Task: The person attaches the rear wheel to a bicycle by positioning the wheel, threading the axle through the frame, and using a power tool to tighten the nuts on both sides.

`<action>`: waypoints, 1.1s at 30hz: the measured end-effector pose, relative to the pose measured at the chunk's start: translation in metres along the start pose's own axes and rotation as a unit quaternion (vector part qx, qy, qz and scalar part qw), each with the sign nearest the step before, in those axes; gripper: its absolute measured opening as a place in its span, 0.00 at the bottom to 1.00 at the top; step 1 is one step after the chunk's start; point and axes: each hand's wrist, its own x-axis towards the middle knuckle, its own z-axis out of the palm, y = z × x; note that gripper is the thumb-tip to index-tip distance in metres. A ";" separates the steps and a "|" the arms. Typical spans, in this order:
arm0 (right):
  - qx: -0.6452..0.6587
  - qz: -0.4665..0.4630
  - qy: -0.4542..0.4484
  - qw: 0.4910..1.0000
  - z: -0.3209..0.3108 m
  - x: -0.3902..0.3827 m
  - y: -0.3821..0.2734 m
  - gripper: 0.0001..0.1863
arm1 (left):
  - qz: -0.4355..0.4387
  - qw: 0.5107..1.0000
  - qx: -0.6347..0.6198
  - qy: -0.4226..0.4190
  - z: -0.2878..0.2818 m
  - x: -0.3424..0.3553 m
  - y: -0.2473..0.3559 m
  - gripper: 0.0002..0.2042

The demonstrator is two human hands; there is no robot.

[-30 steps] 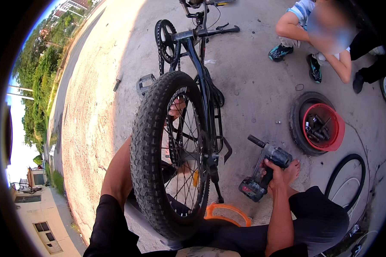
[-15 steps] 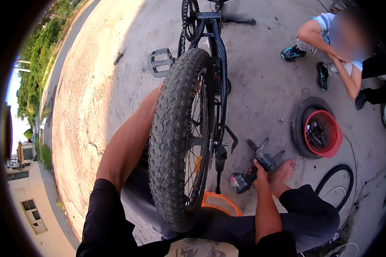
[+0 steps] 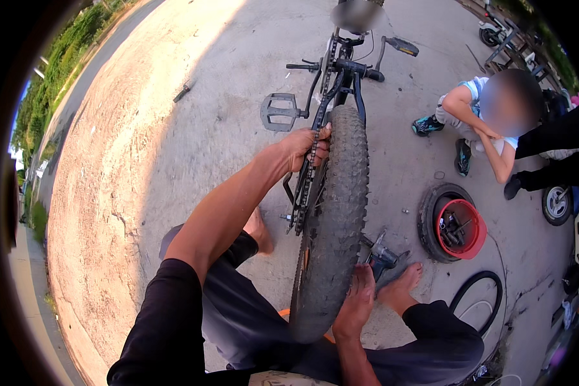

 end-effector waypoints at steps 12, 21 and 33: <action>-0.588 -0.194 -0.219 0.754 0.010 -0.023 0.032 0.22 | 0.027 1.000 0.015 0.004 -0.014 0.017 -0.008 0.13; -0.010 0.183 -0.121 0.976 -0.022 -0.017 0.108 0.24 | 0.002 1.000 -0.015 0.010 -0.003 0.018 -0.006 0.15; -0.280 -0.065 -0.054 0.956 0.047 0.001 -0.033 0.11 | 0.006 1.000 -0.008 0.004 -0.010 0.014 -0.005 0.15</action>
